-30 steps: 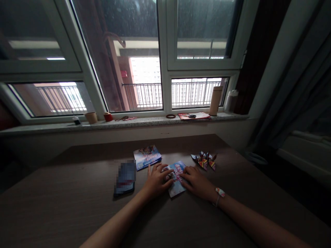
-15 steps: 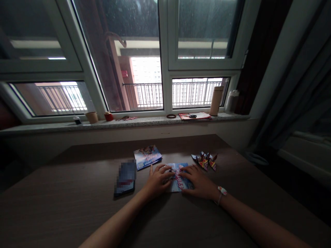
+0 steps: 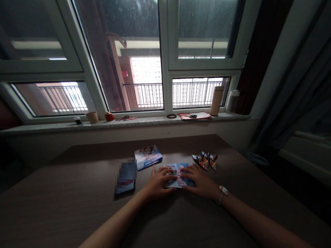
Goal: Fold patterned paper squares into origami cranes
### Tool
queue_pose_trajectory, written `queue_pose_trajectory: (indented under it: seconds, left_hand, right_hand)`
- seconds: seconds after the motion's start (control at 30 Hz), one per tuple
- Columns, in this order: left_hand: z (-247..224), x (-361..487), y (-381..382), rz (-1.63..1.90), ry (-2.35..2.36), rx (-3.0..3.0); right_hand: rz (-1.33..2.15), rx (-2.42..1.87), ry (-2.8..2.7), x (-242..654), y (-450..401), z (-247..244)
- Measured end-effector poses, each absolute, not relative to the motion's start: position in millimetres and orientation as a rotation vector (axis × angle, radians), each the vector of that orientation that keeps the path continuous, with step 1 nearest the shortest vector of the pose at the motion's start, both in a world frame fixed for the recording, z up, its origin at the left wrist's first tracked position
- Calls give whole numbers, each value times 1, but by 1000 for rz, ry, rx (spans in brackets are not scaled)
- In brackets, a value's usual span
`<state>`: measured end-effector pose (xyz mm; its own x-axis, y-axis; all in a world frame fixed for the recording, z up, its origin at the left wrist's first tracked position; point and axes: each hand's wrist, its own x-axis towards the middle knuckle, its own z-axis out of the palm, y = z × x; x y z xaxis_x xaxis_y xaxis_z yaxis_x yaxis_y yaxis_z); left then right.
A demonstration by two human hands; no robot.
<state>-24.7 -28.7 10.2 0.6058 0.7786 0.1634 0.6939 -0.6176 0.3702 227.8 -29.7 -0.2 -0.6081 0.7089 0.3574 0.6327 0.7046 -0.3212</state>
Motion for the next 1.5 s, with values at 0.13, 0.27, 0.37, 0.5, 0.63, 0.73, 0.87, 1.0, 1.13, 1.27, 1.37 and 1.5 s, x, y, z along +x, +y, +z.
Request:
queue_pose_trajectory:
  seconds: [0.13, 0.27, 0.37, 0.5, 0.63, 0.73, 0.87, 1.0, 1.13, 1.27, 1.37, 1.5]
  left_hand:
    - [9, -24, -28, 508, 1227, 2492]
    - [6, -24, -27, 595, 1250, 2467]
    - [5, -24, -26, 627, 1264, 2455]
    - [4, -23, -25, 654, 1308, 2443]
    - [1, -24, -23, 701, 1340, 2425]
    - [1, -24, -21, 740, 1347, 2419]
    - [-2, -24, -17, 812, 1377, 2391]
    - [-8, -24, -14, 880, 1429, 2328]
    - [-12, -24, -12, 910, 1418, 2323]
    - [-14, -25, -10, 870, 1403, 2424]
    - [-13, -24, -10, 839, 1413, 2462]
    - [-11, -24, -13, 780, 1463, 2482]
  right_hand:
    - [296, -1045, -2428, 228, -29, 2]
    - [327, -1014, -2384, 230, -28, 1]
    - [333, -974, -2345, 232, -25, -2]
    - [353, -954, -2307, 233, -22, -3]
    - [404, -996, -2243, 234, -20, -4]
    - [432, -1047, -2193, 233, -18, -4]
    - [446, -1138, -2131, 233, -17, -6]
    - [466, -1202, -2031, 233, -15, -10]
    - [484, -1215, -1962, 231, -16, -13]
    - [406, -1119, -2022, 227, -20, -10]
    - [388, -1094, -2093, 225, -23, -6]
    - [362, -1116, -2127, 224, -25, -8]
